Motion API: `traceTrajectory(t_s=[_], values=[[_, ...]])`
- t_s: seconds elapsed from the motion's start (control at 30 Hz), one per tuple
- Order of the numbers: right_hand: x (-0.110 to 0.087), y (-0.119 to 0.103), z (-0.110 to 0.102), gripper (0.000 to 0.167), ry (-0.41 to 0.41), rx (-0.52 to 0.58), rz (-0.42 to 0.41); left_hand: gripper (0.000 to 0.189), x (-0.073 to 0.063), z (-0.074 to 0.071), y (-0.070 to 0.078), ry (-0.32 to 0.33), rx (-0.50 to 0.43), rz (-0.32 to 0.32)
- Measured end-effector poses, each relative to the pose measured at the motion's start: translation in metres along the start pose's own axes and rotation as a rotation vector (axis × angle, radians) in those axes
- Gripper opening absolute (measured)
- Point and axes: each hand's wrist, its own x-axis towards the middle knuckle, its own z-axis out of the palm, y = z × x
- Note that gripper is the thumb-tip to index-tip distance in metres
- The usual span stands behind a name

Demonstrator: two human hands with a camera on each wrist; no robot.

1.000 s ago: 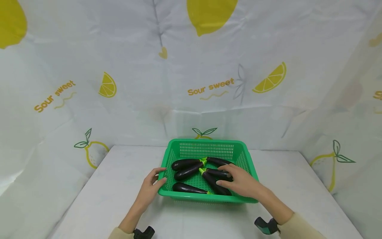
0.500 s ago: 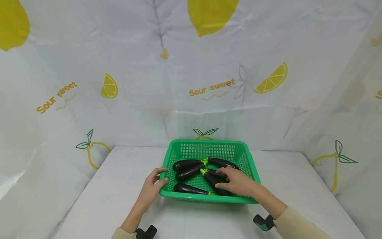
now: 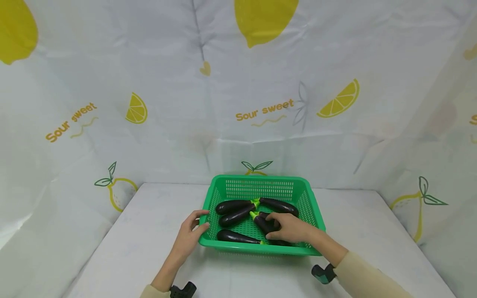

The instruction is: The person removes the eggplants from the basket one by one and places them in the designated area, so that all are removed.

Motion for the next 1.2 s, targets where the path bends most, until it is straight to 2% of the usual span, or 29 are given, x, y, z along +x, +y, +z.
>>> traceTrajectory(t_s=[0.3, 0.53, 0.93, 1.2], values=[[0.003, -0.005, 0.004, 0.054, -0.046, -0.048, 0.021, 0.035, -0.001, 0.0, -0.001, -0.003, -0.006, 0.003], [0.004, -0.002, 0.005, 0.045, -0.022, -0.035, 0.016, 0.035, -0.001, 0.0, -0.003, -0.003, -0.017, 0.016], [-0.001, -0.001, -0.002, 0.037, 0.039, 0.061, -0.072, 0.035, -0.001, 0.0, -0.005, 0.002, -0.015, 0.017], [-0.008, -0.004, -0.009, 0.031, 0.1, 0.067, -0.042, 0.035, 0.0, 0.0, -0.006, -0.002, -0.01, 0.018]])
